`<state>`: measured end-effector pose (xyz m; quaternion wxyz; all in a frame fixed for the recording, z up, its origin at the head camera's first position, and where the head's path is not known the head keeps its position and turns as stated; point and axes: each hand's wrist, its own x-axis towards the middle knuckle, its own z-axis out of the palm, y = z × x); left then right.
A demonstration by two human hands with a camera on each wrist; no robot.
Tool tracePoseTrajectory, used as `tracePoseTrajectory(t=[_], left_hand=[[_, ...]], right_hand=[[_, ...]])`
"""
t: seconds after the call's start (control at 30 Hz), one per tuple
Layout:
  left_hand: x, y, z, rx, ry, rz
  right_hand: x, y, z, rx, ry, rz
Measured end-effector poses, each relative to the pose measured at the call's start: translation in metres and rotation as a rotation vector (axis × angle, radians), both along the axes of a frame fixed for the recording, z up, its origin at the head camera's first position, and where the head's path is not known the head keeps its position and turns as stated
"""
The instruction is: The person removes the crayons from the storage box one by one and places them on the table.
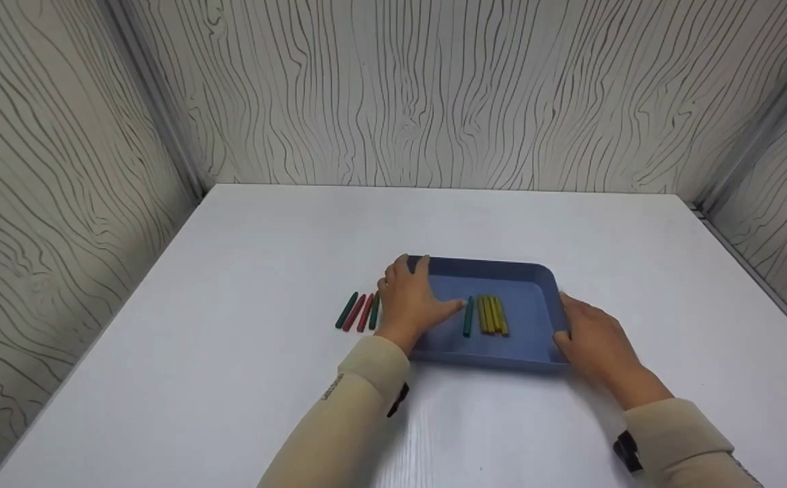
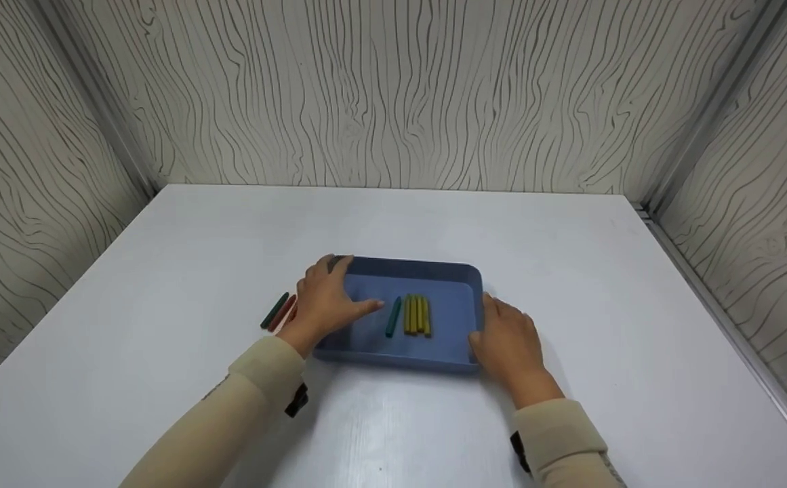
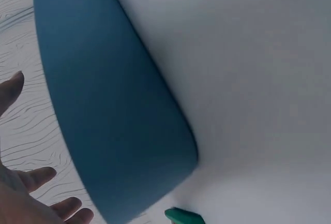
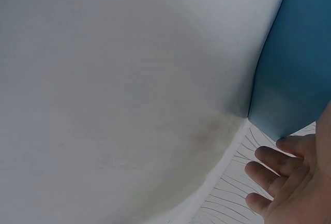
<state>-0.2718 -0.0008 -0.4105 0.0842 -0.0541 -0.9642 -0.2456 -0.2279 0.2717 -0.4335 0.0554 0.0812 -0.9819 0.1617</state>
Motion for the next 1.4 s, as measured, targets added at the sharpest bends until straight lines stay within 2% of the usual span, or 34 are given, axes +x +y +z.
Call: tracePoseTrajectory(t=[0.43,0.77,0.97,1.4], left_hand=[[0.003,0.027,-0.016,-0.044,-0.041,-0.018],[0.007,0.037,-0.023,-0.076,-0.087,-0.022],[0.008,0.038,-0.024,-0.045,-0.118,-0.042],[0.007,0.038,-0.026,0.011,-0.172,-0.107]], right_hand=[[0.001,0.0,0.001,-0.018,-0.018,-0.012],[0.002,-0.001,0.001,-0.021,-0.012,-0.007],[0.001,-0.003,0.001,-0.001,0.02,-0.001],[0.0,-0.002,0.001,0.017,0.017,-0.001]])
